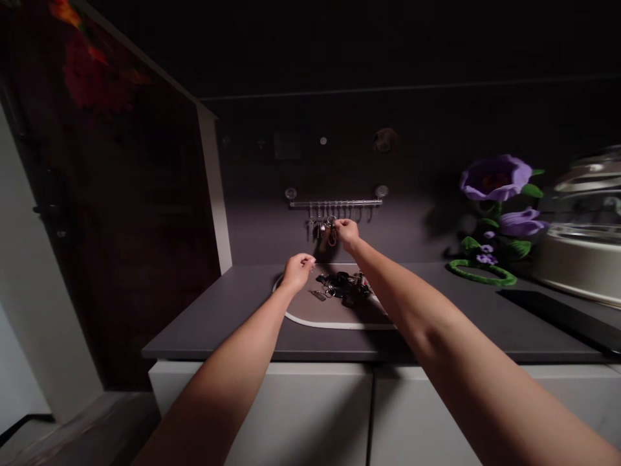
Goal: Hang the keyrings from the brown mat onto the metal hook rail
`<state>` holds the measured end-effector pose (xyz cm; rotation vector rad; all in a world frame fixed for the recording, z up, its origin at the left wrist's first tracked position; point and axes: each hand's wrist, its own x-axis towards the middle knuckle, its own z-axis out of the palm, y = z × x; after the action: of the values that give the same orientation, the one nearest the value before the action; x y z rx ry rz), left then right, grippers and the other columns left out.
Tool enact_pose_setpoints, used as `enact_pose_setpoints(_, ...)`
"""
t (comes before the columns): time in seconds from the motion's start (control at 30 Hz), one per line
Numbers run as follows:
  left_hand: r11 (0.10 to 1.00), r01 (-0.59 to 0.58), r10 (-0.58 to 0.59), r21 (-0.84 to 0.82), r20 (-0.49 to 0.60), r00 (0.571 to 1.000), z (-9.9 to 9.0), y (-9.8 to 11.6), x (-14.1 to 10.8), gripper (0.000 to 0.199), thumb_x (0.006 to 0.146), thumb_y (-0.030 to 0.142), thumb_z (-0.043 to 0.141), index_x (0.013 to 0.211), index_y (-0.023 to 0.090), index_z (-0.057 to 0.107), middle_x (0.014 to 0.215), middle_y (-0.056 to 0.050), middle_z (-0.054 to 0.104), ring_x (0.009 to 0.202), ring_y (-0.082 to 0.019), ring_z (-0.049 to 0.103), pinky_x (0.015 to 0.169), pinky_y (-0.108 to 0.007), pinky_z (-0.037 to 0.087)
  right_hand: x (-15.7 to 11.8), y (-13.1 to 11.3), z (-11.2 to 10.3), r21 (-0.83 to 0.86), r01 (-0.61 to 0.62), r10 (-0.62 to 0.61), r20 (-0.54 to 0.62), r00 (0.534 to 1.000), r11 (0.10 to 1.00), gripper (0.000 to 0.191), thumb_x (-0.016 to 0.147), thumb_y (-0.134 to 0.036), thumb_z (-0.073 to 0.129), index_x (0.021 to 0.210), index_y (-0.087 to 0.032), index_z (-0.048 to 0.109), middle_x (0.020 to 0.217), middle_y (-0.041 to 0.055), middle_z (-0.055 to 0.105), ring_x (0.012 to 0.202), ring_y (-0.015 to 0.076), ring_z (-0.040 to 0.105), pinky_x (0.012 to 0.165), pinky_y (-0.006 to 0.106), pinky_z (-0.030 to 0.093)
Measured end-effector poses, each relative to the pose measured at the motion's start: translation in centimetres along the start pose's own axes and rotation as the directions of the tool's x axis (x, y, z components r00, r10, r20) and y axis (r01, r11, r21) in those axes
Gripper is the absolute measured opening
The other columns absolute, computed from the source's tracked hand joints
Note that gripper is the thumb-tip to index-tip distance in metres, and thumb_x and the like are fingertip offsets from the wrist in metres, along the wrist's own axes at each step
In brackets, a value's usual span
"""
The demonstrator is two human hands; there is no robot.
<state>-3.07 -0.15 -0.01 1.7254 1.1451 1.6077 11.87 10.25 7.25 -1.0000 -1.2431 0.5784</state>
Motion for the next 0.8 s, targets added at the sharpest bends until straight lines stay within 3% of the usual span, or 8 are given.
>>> enact_pose_setpoints(0.3,0.992,0.074,-0.075,-0.106,0.000,0.997,-0.1,0.8,-0.4,0.006,0.070,0.016,0.055,0.069,0.013,0.060,0.059,0.000,0.059,0.055,-0.009,0.053,0.059,-0.022,0.042,-0.4,0.2,-0.7,0.038,0.025,-0.030,0.138,0.990,0.999,0.012,0.069,-0.020,0.055,0.077,-0.013,0.061,0.058,0.0002,0.059,0.050,0.0079,0.050,0.054,0.020,0.044)
enact_pose_setpoints(0.43,0.994,0.072,-0.071,-0.081,0.016,0.997,-0.2,0.9,-0.5,0.008,0.070,0.018,0.056,0.072,0.013,0.062,0.062,-0.002,0.061,0.057,-0.010,0.054,0.059,-0.022,0.042,-1.4,-0.7,-1.1,0.005,-0.003,0.003,0.124,0.992,1.000,0.021,0.070,-0.011,0.051,0.089,-0.010,0.061,0.082,0.0063,0.066,0.068,0.0094,0.059,0.068,0.021,0.047)
enact_pose_setpoints(0.6,0.999,0.043,-0.042,-0.015,0.046,0.998,-0.5,0.7,-0.3,0.017,0.071,0.027,0.059,0.078,0.013,0.064,0.068,-0.004,0.064,0.063,-0.011,0.056,0.059,-0.022,0.042,-2.9,-2.2,-1.9,-0.107,-0.001,0.009,0.074,0.997,0.994,0.033,0.073,-0.008,0.051,0.105,-0.008,0.058,0.113,0.0139,0.060,0.099,0.0127,0.058,0.089,0.023,0.042)
enact_pose_setpoints(0.8,0.999,0.044,-0.044,0.007,0.069,0.997,-0.9,0.7,-0.3,0.021,0.067,0.030,0.064,0.078,0.012,0.065,0.071,-0.004,0.065,0.066,-0.012,0.056,0.065,-0.024,0.043,-5.7,-3.8,-2.5,-0.108,0.078,-0.062,0.143,0.988,0.991,0.032,0.074,-0.009,0.052,0.105,-0.009,0.060,0.110,0.0123,0.062,0.099,0.0137,0.059,0.091,0.026,0.042)
